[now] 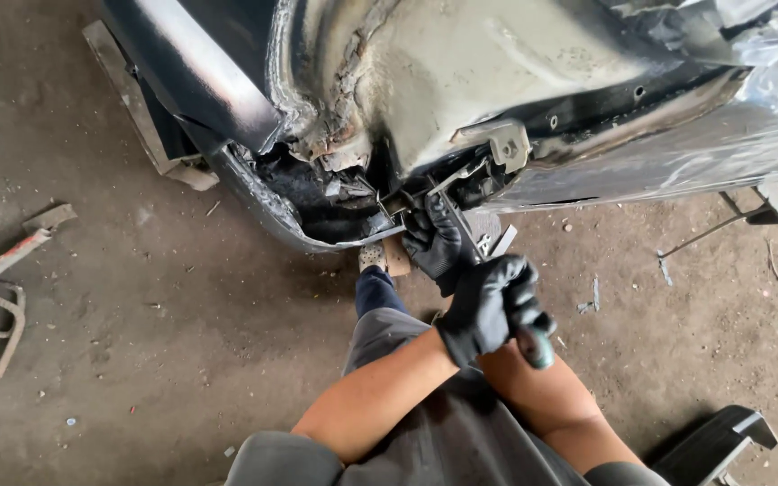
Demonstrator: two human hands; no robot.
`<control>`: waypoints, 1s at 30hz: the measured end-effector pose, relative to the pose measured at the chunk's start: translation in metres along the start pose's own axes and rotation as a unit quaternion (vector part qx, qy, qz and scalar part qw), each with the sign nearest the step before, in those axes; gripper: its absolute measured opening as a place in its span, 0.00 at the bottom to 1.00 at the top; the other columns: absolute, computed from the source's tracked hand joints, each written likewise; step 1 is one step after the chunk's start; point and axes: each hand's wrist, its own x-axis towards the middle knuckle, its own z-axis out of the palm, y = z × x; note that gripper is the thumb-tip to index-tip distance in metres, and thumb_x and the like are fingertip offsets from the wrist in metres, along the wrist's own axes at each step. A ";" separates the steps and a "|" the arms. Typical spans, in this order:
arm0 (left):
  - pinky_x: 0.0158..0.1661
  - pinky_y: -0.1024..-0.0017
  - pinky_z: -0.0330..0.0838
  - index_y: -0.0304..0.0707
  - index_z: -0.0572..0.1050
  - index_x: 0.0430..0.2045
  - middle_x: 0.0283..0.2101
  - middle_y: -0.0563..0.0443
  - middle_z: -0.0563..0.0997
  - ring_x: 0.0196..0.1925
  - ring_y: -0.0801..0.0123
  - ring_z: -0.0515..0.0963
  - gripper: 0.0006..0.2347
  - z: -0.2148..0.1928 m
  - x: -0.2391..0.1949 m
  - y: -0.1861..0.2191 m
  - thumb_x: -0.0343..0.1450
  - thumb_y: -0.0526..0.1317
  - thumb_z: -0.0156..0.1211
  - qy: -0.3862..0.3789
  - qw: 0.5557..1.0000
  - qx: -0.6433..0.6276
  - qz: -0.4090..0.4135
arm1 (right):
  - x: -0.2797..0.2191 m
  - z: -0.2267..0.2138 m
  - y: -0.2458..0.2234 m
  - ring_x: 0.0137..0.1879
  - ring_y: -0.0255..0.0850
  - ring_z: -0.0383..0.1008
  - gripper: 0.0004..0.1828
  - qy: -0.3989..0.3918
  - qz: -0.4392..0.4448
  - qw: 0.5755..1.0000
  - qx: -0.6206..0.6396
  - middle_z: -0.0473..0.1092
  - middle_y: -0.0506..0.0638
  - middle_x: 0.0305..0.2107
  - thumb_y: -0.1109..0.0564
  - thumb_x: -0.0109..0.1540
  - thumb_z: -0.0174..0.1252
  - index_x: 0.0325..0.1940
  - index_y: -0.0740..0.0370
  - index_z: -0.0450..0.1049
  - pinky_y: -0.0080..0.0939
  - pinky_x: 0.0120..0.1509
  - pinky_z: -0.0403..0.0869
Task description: The person retrieves a bolt from a plastic container and uses a ratchet wrench to tighten it into the damaged front bumper of a car. They then switch to a screwdriver to further adjust the bumper's attachment points.
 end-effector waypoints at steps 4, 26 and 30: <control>0.36 0.56 0.72 0.39 0.69 0.32 0.20 0.61 0.59 0.21 0.73 0.62 0.12 -0.011 -0.021 0.020 0.80 0.47 0.54 -0.141 0.988 -0.022 -0.057 | -0.002 0.006 0.002 0.41 0.37 0.72 0.13 0.094 0.009 0.995 -0.027 0.73 0.39 0.35 0.44 0.58 0.61 0.43 0.47 0.74 0.42 0.46 0.70; 0.37 0.54 0.73 0.36 0.72 0.34 0.19 0.60 0.62 0.19 0.73 0.63 0.12 0.006 -0.055 0.043 0.78 0.46 0.51 -0.182 0.971 -0.069 -0.137 | 0.018 -0.002 0.023 0.25 0.34 0.64 0.03 0.001 -0.141 0.990 -0.003 0.64 0.43 0.23 0.59 0.67 0.51 0.38 0.55 0.68 0.35 0.29 0.62; 0.37 0.54 0.72 0.38 0.73 0.34 0.19 0.59 0.62 0.19 0.72 0.64 0.11 0.007 -0.052 0.041 0.78 0.46 0.51 -0.169 0.977 -0.068 -0.108 | 0.010 0.002 0.017 0.23 0.31 0.61 0.08 -0.069 -0.171 0.983 -0.023 0.63 0.40 0.21 0.56 0.69 0.55 0.36 0.58 0.70 0.33 0.27 0.60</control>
